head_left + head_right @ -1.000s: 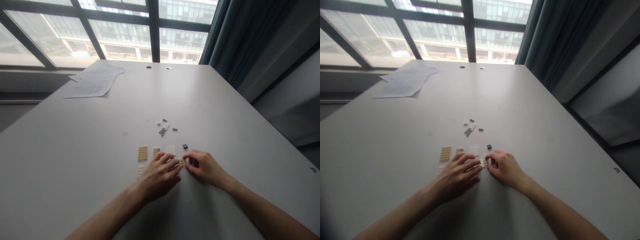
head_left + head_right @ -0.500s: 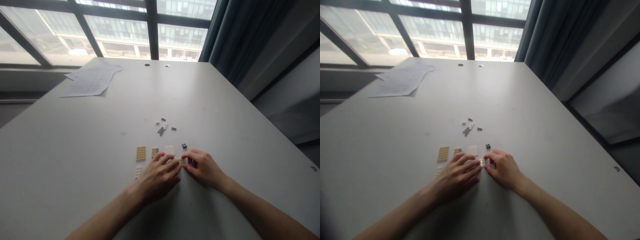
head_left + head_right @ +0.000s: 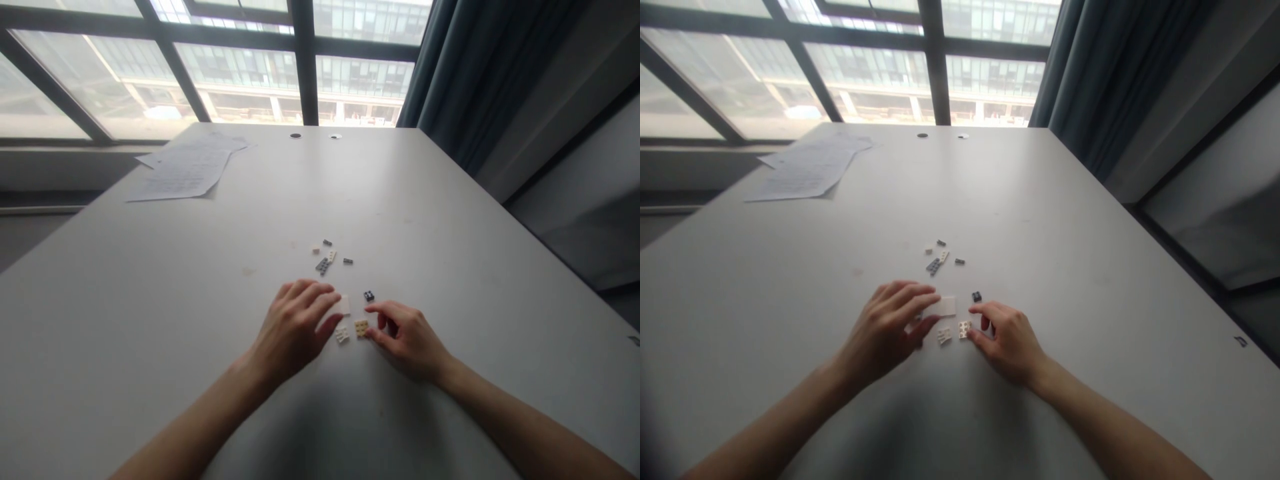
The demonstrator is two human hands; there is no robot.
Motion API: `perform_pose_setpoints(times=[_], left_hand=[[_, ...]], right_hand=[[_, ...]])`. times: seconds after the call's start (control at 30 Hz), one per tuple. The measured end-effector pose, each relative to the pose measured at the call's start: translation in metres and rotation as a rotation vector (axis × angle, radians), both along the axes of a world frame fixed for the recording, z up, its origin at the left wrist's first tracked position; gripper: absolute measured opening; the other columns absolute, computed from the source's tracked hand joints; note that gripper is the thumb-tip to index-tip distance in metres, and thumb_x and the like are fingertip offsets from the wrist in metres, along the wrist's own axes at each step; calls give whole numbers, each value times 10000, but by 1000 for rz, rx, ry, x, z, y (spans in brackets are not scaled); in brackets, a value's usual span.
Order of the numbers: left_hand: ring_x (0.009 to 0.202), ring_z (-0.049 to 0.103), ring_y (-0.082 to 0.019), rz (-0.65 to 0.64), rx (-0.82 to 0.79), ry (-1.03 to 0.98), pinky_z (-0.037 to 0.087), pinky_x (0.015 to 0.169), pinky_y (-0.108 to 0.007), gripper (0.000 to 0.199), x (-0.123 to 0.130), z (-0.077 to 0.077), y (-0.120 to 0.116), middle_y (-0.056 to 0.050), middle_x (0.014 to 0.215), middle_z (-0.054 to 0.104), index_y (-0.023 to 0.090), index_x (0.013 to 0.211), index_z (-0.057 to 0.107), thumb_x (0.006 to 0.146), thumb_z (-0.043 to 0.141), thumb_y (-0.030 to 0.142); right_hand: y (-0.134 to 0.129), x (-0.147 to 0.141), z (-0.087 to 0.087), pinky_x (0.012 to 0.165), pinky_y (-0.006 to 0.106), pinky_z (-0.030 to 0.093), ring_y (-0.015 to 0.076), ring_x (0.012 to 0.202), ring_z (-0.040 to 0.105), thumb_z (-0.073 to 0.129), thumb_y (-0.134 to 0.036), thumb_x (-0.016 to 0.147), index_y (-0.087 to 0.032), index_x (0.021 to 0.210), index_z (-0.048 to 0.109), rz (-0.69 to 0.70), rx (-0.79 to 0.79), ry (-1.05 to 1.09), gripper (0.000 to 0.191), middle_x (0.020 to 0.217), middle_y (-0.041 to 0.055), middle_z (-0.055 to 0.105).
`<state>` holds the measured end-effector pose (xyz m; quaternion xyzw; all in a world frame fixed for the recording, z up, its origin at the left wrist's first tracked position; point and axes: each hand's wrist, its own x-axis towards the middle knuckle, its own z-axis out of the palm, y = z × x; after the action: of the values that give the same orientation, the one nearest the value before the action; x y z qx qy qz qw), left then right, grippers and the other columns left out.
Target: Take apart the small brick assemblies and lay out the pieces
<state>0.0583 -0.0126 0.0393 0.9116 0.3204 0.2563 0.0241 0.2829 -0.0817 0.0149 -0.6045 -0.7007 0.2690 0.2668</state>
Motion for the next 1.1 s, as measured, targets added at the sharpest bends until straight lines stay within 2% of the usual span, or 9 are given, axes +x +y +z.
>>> perform_pose_setpoints(times=[0.17,0.23,0.33,0.5,0.73,0.9,1.0,1.07,1.1], left_hand=[[967,591,-269,330,-220,175,477,828,-401,284,4,6,55,-97,1017,672,154,1032,646,870,575,376],[946,600,-270,375,-290,246,487,794,-380,333,12,2,70,-106,997,662,149,1011,649,840,599,429],[885,609,-251,391,-279,305,488,744,-354,271,23,-4,77,-98,948,647,155,918,643,849,579,409],[846,611,-230,374,-200,327,486,720,-329,190,28,-8,69,-96,919,640,146,912,621,900,497,290],[804,619,-217,301,-88,400,479,720,-331,247,26,-11,64,-126,879,642,101,848,637,902,396,86],[762,617,-214,284,-28,394,466,691,-332,249,25,-2,64,-120,846,647,104,849,625,877,389,30],[743,601,-209,259,29,325,452,691,-332,229,22,9,46,-94,812,644,123,879,609,926,387,91],[661,570,-184,174,96,191,433,646,-307,195,20,14,23,-56,733,624,132,886,591,944,405,126],[628,550,-169,91,127,126,421,626,-291,173,19,15,10,-38,701,609,134,898,583,945,416,131]], right_hand=[[1,-3,-4,626,252,427,132,623,538,605,-268,856,-208,1041,661,-46,30,46,202,734,-15,607],[1,-3,-5,626,252,429,132,618,536,600,-269,861,-207,1037,661,-47,33,59,196,730,-15,607],[0,-2,-6,625,252,431,131,615,536,596,-272,865,-206,1029,663,-42,31,74,189,727,-14,606],[0,-3,-5,629,246,432,127,620,535,592,-264,867,-205,1024,663,-38,30,79,182,728,-17,605],[0,-4,-3,616,244,431,128,614,536,590,-263,865,-194,991,676,-25,43,89,168,718,-8,610],[1,-1,-8,601,246,428,125,594,514,595,-258,859,-194,974,679,-65,48,153,157,700,-11,598],[0,0,-9,575,243,419,121,569,485,598,-279,858,-185,958,678,-114,50,253,159,658,-19,572],[-2,0,-6,571,242,427,123,575,491,604,-335,865,-177,968,674,-127,42,362,201,656,-16,570],[-4,-2,-4,574,243,436,124,585,504,601,-367,871,-176,979,671,-117,31,427,231,666,-12,577]])
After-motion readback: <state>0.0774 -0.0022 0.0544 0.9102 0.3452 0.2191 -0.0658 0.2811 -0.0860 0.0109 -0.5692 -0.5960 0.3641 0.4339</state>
